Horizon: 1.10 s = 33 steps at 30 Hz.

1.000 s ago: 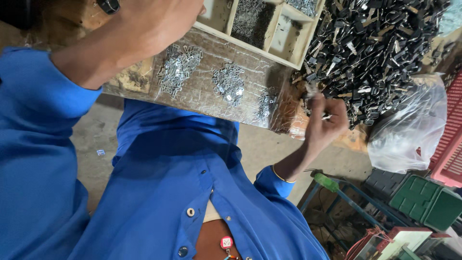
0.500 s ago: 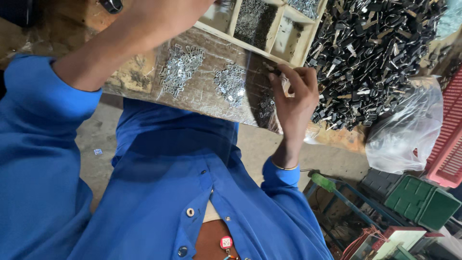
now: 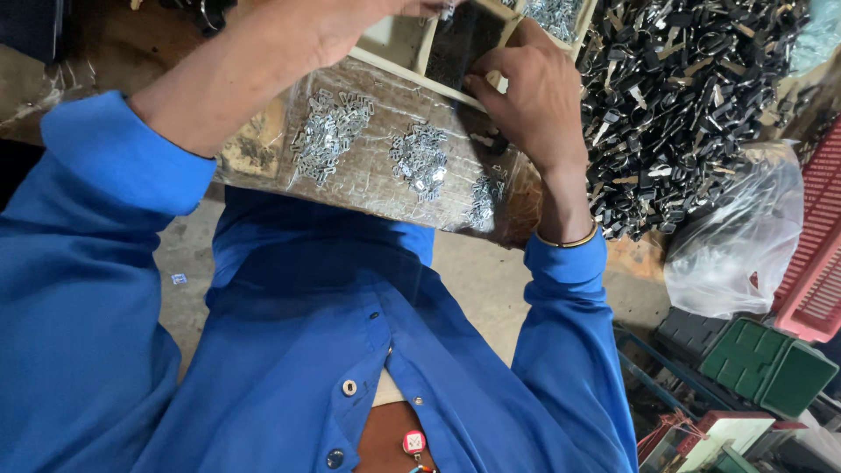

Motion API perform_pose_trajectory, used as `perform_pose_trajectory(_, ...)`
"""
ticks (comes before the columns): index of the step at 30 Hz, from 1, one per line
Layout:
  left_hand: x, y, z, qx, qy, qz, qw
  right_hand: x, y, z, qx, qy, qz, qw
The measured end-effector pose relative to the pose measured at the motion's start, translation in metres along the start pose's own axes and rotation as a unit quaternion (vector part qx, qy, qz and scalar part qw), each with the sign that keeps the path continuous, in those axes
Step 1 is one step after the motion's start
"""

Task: The person sits at a workbench assembling small hardware parts. They hold a small cylindrical component with a blue band in one hand and repeatedly pick small metal hook-shaped pieces from the table, inserting and pressing them into the component one at a time, occasionally reaching into a compartmented tray for more pieces.

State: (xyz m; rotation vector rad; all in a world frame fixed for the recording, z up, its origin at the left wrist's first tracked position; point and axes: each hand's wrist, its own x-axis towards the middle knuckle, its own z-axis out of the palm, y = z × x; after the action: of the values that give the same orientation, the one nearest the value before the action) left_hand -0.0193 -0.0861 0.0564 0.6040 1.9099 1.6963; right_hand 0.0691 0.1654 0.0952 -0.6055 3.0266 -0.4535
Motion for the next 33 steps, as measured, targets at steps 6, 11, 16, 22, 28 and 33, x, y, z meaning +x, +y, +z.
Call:
perform_pose_trajectory(6,0.013,0.002,0.015,-0.142,0.001,-0.049,0.989,0.008,0.009,0.000,0.088,0.004,0.030,0.996)
perform_pose_trajectory(11,0.019,-0.003,0.018,-0.279,-0.023,0.011,0.960,0.009,0.006,0.003,0.117,0.070,0.012,0.991)
perform_pose_trajectory(16,0.014,-0.009,0.017,-0.128,-0.009,0.108,0.986,0.013,0.003,0.005,0.005,0.047,-0.038,0.998)
perform_pose_trajectory(22,0.006,-0.014,0.024,0.073,0.074,0.086,0.991,0.014,0.007,0.000,0.111,0.092,-0.022,0.989)
perform_pose_trajectory(28,0.009,-0.021,0.028,-0.035,0.070,0.178,0.981,0.016,0.010,0.002,0.150,0.135,0.015,0.979)
perform_pose_trajectory(33,0.009,-0.023,0.028,0.029,0.089,0.205,0.974,0.019,0.011,0.004,0.156,0.169,0.006,0.973)
